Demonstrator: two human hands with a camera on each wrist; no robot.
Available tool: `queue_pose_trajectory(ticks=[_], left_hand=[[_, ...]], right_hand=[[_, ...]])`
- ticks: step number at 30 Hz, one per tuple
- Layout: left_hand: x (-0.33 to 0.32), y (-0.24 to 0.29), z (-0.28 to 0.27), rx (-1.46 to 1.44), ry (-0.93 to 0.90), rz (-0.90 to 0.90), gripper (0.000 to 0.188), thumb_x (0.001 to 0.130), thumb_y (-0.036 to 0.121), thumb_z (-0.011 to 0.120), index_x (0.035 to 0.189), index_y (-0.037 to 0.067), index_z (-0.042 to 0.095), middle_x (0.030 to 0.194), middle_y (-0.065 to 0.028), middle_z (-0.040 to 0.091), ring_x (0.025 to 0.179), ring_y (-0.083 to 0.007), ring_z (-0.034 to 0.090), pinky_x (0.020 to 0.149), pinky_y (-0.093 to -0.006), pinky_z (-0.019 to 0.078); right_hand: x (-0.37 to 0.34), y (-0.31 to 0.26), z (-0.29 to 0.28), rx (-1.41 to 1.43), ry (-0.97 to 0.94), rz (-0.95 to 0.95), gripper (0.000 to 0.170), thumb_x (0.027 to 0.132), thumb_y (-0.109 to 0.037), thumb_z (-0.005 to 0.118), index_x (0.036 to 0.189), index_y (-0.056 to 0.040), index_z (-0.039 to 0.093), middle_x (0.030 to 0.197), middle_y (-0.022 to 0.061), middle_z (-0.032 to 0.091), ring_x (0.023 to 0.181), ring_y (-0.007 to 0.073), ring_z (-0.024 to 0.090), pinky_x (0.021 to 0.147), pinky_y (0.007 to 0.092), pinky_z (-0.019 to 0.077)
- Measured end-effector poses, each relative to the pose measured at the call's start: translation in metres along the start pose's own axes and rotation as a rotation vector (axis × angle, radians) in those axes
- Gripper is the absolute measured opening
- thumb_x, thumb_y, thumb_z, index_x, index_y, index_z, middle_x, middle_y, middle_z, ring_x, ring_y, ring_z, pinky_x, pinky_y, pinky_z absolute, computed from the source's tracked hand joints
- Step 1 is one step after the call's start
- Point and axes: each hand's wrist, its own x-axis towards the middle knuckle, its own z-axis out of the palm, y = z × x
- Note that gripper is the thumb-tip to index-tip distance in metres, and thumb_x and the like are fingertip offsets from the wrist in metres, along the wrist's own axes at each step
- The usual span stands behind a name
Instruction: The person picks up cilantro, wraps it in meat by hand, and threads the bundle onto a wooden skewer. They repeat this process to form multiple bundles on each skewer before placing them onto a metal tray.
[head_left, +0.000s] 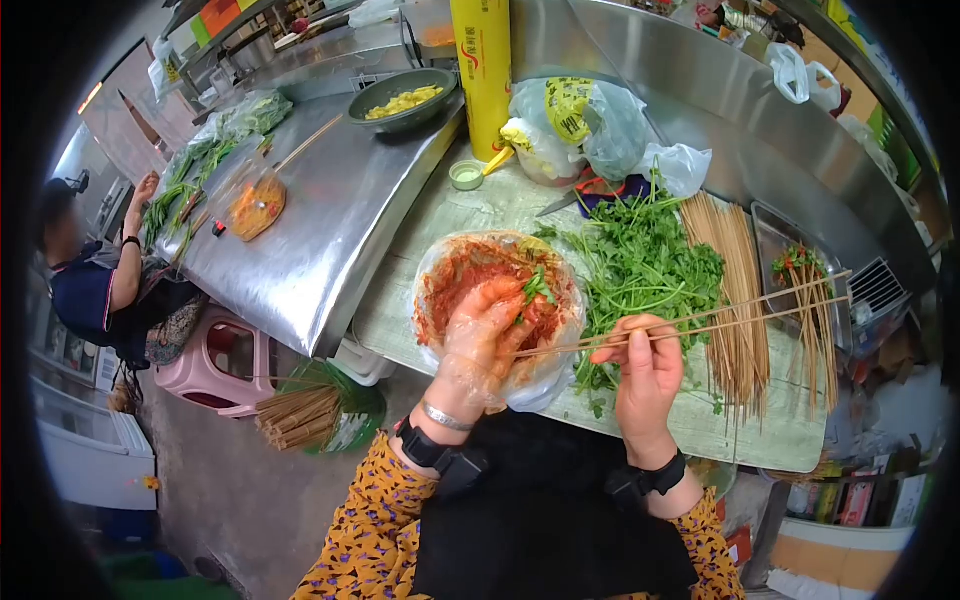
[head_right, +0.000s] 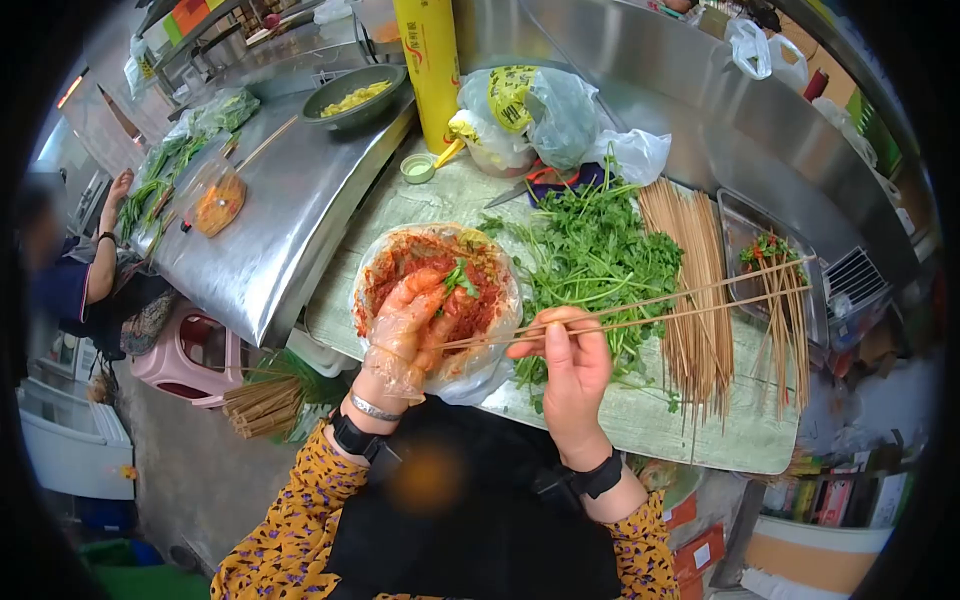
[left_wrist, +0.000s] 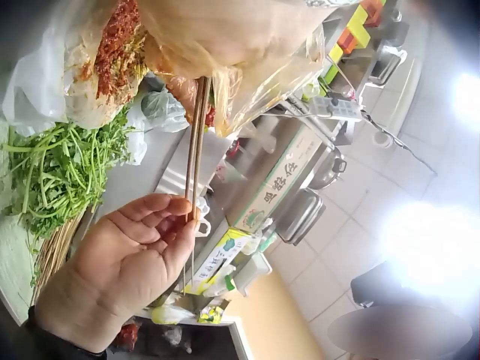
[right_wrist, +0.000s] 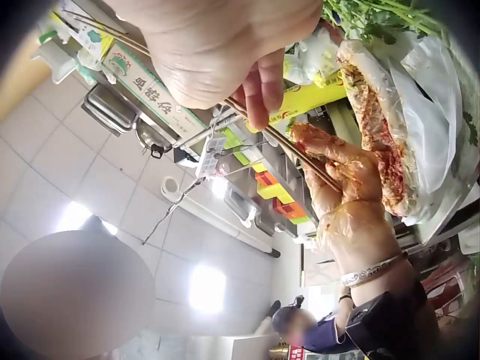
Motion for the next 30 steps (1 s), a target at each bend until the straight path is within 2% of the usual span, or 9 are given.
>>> queue_pose_trajectory(ticks=[5,7,10,11,13,15,20,26,30], left_hand=[[-0.004,0.0,0.008,0.153,-0.041,0.079,0.016,0.085,-0.002,0.052,0.1,0.002,0.055,0.099,-0.009,0.06,0.09,-0.0196,0.06,0.08,-0.0323,0.0513],[-0.007,-0.001,0.008,0.252,-0.074,0.093,0.016,0.084,-0.004,0.052,0.099,0.001,0.056,0.099,-0.0088,0.06,0.09,-0.019,0.06,0.08,-0.0326,0.0514],[-0.009,0.004,0.003,0.355,-0.143,0.112,0.017,0.08,-0.01,0.054,0.095,-0.002,0.057,0.099,-0.0088,0.061,0.09,-0.0175,0.059,0.08,-0.0328,0.0509],[-0.009,0.006,0.002,0.477,-0.184,0.185,0.017,0.079,-0.01,0.055,0.095,-0.002,0.057,0.1,-0.0091,0.061,0.09,-0.0178,0.059,0.08,-0.0322,0.0504],[-0.013,0.007,0.002,0.657,-0.237,0.265,0.018,0.078,-0.011,0.056,0.093,-0.003,0.056,0.103,-0.0109,0.061,0.092,-0.0185,0.059,0.082,-0.0305,0.0491],[-0.02,0.008,0.01,0.699,-0.265,0.293,0.017,0.078,-0.011,0.056,0.093,-0.002,0.056,0.101,-0.0107,0.061,0.092,-0.0186,0.059,0.082,-0.0301,0.0489],[-0.025,0.004,0.016,0.7,-0.217,0.363,0.024,0.079,-0.011,0.057,0.1,-0.002,0.052,0.094,-0.0075,0.058,0.095,-0.0182,0.058,0.084,-0.0298,0.0493],[-0.023,0.008,0.01,0.71,-0.247,0.239,0.037,0.08,-0.01,0.056,0.115,-0.004,0.05,0.108,-0.0119,0.059,0.101,-0.0207,0.057,0.088,-0.0323,0.0478],[-0.02,0.007,0.006,0.734,-0.204,0.161,0.038,0.079,-0.012,0.056,0.117,-0.004,0.05,0.113,-0.0138,0.057,0.104,-0.0222,0.057,0.089,-0.0325,0.047]], right_hand=[[-0.004,-0.002,-0.006,0.067,-0.077,0.074,0.013,0.093,-0.012,0.048,0.1,-0.0012,0.05,0.087,0.009,0.057,0.07,0.0163,0.061,0.066,0.0259,0.051],[-0.003,-0.011,-0.007,0.042,-0.224,0.289,0.014,0.092,-0.014,0.047,0.09,-0.0016,0.052,0.081,0.0101,0.058,0.064,0.0161,0.06,0.059,0.0262,0.0514],[0.006,-0.03,-0.018,0.057,-0.205,0.265,0.018,0.093,-0.015,0.045,0.083,-0.0014,0.053,0.08,0.0105,0.058,0.063,0.0158,0.06,0.056,0.0257,0.0516],[0.012,-0.033,-0.025,0.114,-0.178,0.189,0.021,0.094,-0.018,0.044,0.093,-0.0005,0.054,0.077,0.0095,0.059,0.061,0.0159,0.06,0.056,0.0267,0.0519],[0.022,-0.036,-0.029,0.146,-0.089,0.204,0.021,0.095,-0.019,0.043,0.093,-0.0007,0.054,0.076,0.0095,0.059,0.06,0.0161,0.06,0.056,0.0267,0.052],[0.027,-0.035,-0.032,0.191,0.006,0.255,0.022,0.095,-0.019,0.042,0.094,-0.001,0.053,0.076,0.0093,0.059,0.058,0.0161,0.06,0.055,0.0267,0.0524],[0.027,-0.02,-0.04,0.22,-0.032,0.294,0.022,0.095,-0.021,0.042,0.094,-0.002,0.053,0.077,0.0084,0.061,0.059,0.0151,0.061,0.056,0.0256,0.0523],[0.026,-0.021,-0.044,0.174,-0.022,0.326,0.022,0.095,-0.021,0.044,0.093,-0.0025,0.054,0.076,0.0072,0.061,0.059,0.0148,0.061,0.054,0.0242,0.051],[0.027,-0.022,-0.045,0.137,-0.017,0.336,0.021,0.094,-0.022,0.046,0.092,-0.0027,0.055,0.075,0.0057,0.061,0.058,0.0142,0.061,0.054,0.0234,0.0504]])
